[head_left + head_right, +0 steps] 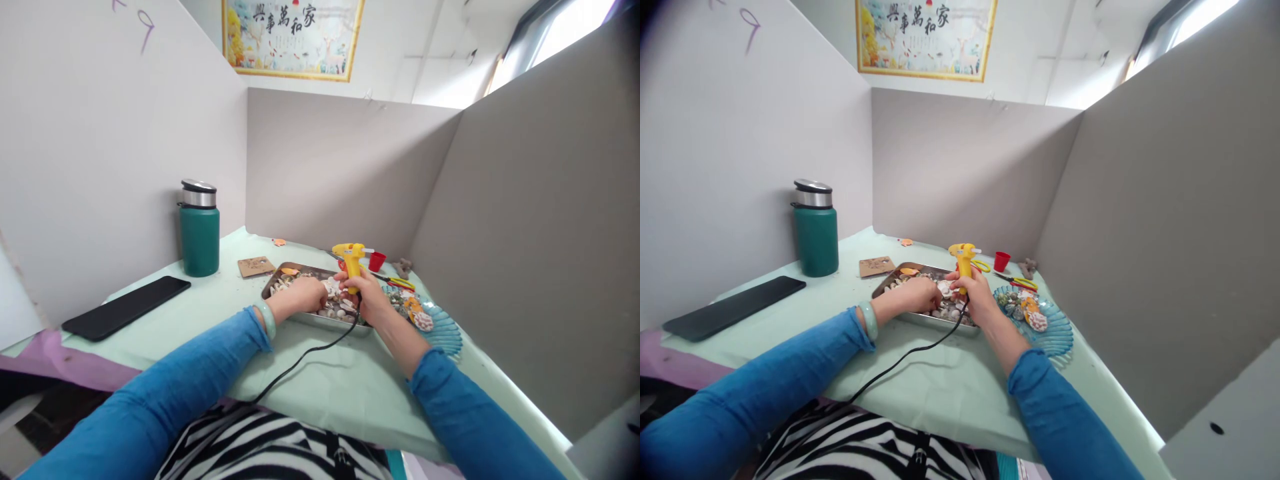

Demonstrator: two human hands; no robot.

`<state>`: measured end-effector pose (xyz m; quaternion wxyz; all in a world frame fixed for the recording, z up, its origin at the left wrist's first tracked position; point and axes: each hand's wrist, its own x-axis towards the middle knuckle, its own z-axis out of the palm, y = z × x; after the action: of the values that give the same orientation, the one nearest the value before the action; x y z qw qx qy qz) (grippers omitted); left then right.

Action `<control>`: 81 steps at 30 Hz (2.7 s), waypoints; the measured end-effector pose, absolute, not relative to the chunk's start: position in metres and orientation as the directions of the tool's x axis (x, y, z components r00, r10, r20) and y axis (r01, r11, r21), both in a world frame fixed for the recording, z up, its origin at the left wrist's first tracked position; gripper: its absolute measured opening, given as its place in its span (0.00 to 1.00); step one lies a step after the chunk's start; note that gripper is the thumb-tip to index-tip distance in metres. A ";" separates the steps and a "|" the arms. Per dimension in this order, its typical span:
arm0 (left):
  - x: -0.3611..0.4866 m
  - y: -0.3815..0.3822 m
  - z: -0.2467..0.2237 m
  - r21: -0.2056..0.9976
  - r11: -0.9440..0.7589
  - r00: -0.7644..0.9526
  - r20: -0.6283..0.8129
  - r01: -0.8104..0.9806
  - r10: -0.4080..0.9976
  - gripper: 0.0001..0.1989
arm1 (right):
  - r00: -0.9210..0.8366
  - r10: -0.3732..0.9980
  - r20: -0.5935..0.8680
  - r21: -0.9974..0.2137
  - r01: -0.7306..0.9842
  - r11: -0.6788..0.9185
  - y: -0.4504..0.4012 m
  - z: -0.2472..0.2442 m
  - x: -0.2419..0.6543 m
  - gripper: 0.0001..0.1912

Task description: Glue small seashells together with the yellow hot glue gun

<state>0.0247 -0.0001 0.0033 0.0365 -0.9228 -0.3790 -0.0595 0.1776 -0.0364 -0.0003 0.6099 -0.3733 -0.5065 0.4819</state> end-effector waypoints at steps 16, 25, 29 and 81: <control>0.010 0.019 -0.002 0.440 -0.634 0.587 0.257 0.636 0.768 0.13 | 0.168 0.931 0.323 -0.945 0.013 0.325 -0.031 -0.010 0.179 0.15; 0.002 0.022 -0.005 0.943 -0.178 0.590 -0.023 0.281 0.807 0.19 | 0.036 0.951 0.306 -0.951 0.041 0.305 -0.038 -0.007 0.174 0.14; 0.003 0.020 -0.006 0.979 -0.090 0.636 -0.046 0.181 0.771 0.20 | 0.028 0.949 0.315 -0.949 0.035 0.314 -0.037 -0.008 0.174 0.14; 0.003 0.022 -0.008 0.992 -0.025 0.613 0.098 -0.126 0.784 0.16 | 0.031 0.944 0.329 -0.937 0.137 0.322 -0.039 -0.009 0.174 0.11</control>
<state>0.0026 0.0220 -0.0085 -0.6466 -0.6231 -0.2640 -0.3522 0.1737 -0.0387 -0.0089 0.5554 -0.4552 -0.5937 0.3631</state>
